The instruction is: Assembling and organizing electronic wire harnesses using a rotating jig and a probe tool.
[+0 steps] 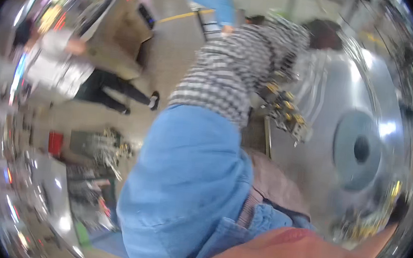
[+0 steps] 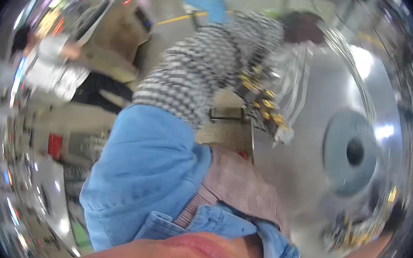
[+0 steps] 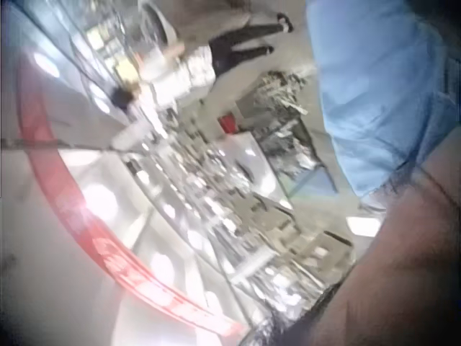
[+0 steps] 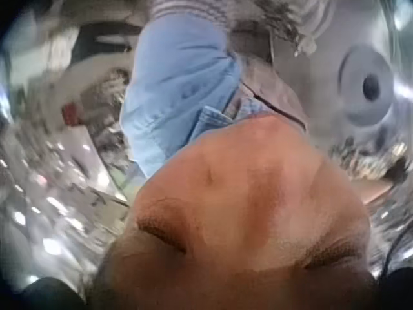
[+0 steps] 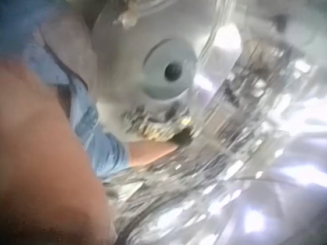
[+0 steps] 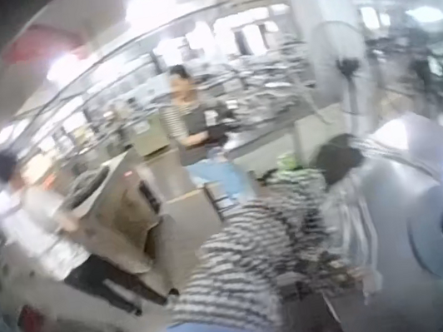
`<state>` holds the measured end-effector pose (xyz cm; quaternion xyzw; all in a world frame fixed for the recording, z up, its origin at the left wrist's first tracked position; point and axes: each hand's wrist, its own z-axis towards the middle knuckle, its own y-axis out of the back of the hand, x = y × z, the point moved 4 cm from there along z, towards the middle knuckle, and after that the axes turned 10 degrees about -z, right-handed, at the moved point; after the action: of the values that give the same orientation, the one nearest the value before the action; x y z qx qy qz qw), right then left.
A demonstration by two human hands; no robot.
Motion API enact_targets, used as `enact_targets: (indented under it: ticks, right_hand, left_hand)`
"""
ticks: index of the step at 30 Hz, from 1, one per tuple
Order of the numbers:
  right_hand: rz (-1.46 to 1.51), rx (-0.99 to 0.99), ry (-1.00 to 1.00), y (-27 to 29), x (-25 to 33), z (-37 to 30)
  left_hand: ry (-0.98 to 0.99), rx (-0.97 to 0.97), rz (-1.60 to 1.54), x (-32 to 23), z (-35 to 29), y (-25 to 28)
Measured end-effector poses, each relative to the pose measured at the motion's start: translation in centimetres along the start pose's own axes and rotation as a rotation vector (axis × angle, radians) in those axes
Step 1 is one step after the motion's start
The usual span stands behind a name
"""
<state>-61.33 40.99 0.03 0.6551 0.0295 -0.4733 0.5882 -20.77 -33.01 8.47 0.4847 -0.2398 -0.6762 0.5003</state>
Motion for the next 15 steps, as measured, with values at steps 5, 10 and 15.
enact_targets:
  ticks: [5,10,15]
  right_hand:
    - [0.489,0.050,-0.406,9.0,6.9,4.7]
    - [0.227,-0.008,-0.301,21.5,15.3,10.2]
    - [0.766,0.066,-0.496,22.8,18.2,11.4]
  left_hand:
    - [-0.023,0.146,-0.123,1.7,0.9,-1.0]
    - [0.165,0.028,-0.036,-1.0,0.4,1.2]
    - [-0.056,-0.094,0.223,-3.5,-1.6,2.0]
